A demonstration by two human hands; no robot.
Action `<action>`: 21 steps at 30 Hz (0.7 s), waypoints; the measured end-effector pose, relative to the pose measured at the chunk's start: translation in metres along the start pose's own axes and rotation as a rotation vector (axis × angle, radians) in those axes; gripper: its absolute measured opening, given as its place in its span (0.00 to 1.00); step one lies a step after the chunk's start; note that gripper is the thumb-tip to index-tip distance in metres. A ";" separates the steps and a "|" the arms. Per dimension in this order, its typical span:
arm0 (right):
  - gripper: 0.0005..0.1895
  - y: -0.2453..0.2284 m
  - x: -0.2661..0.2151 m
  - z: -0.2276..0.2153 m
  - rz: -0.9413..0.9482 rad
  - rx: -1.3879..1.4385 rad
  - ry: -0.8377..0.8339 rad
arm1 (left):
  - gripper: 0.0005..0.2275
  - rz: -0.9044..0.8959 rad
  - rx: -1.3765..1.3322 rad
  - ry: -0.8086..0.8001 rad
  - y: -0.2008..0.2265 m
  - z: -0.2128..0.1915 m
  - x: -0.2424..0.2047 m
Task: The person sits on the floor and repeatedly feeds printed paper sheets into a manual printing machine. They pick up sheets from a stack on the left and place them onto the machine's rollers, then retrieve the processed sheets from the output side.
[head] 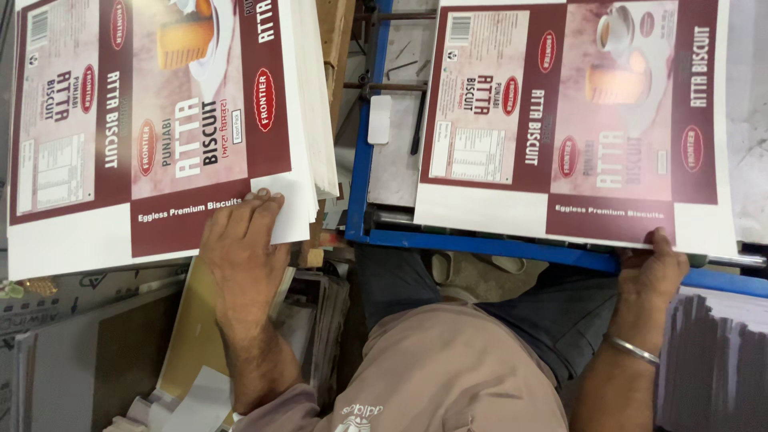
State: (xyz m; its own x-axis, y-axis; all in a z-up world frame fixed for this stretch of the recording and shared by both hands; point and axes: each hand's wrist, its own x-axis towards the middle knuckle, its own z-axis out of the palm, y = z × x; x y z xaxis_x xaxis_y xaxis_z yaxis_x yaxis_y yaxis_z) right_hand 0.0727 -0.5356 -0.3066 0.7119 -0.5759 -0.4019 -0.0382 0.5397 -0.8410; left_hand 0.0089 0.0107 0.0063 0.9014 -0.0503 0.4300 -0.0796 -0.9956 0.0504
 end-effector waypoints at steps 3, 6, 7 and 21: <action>0.12 0.001 -0.007 -0.006 0.033 -0.043 -0.107 | 0.22 0.057 -0.010 -0.110 -0.009 -0.009 -0.001; 0.14 -0.002 -0.017 -0.015 0.001 -0.064 -0.183 | 0.24 0.148 -0.123 -0.140 -0.031 -0.017 0.000; 0.13 -0.002 -0.021 -0.016 -0.004 -0.069 -0.199 | 0.23 0.115 -0.130 -0.082 -0.038 -0.019 -0.002; 0.21 -0.021 -0.115 0.092 0.099 -0.227 -0.406 | 0.13 -0.007 -0.303 0.337 -0.065 -0.009 -0.002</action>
State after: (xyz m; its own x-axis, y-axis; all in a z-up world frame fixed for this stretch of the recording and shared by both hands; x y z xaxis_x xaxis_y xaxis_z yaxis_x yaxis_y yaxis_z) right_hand 0.0563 -0.4239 -0.2089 0.9119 -0.2174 -0.3482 -0.2400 0.4059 -0.8819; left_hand 0.0082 0.0757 0.0103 0.7177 0.0351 0.6955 -0.2402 -0.9249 0.2946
